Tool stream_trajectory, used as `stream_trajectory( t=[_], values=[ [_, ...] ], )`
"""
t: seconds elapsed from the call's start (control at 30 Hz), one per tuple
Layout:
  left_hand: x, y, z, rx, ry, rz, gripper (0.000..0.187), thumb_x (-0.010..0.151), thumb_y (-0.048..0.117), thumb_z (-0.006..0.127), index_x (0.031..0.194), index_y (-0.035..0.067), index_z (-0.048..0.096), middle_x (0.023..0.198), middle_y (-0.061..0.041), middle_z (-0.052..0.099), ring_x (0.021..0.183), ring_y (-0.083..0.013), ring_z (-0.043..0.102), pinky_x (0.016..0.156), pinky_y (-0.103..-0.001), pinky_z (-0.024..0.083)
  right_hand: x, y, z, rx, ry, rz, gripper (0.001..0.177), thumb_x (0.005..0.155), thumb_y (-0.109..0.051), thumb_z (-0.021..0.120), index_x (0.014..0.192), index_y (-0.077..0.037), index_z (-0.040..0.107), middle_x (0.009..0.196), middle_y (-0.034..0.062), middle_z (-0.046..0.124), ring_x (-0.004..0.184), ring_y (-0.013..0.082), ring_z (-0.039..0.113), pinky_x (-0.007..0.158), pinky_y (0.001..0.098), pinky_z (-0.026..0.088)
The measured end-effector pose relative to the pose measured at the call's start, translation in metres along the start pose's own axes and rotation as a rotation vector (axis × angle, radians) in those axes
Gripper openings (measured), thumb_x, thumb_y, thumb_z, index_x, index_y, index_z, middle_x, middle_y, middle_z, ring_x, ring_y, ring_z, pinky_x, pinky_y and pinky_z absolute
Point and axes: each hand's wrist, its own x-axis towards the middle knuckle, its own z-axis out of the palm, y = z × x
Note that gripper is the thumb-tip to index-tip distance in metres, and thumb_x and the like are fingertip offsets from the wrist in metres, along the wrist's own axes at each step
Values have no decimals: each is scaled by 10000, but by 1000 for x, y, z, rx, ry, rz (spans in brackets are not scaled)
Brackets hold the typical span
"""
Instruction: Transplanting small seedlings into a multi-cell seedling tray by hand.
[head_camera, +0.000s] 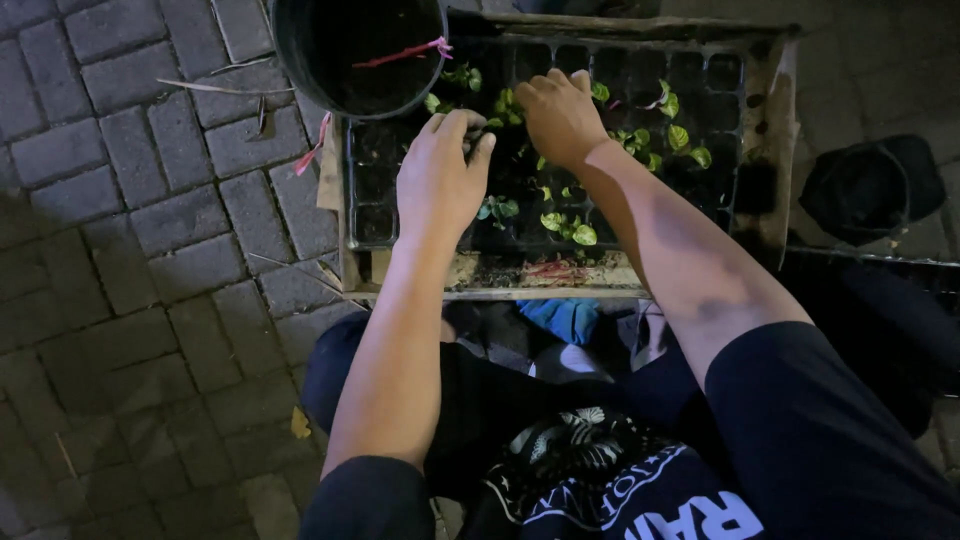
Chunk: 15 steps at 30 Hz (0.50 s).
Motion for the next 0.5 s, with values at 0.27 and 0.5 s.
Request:
stream_trajectory(
  t=[0.27,0.5],
  values=[
    [0,3,3,13,-9,13,197,952,218,687,1131,135,686,1059,-10,689,905,-234,681,764,-381,542,4,3,0,18,-31,-18,131,926,-150,642,1047,-123,685,1067,90,646,989,313,555,876,480,368],
    [1,4,0,-21,-15,25,188,939,192,688,1111,117,690,1036,-32,699,887,-260,679,751,-391,538,2,-1,-1,167,12,9,140,963,-120,589,1027,-117,714,981,63,734,880,314,602,870,459,350]
  ],
)
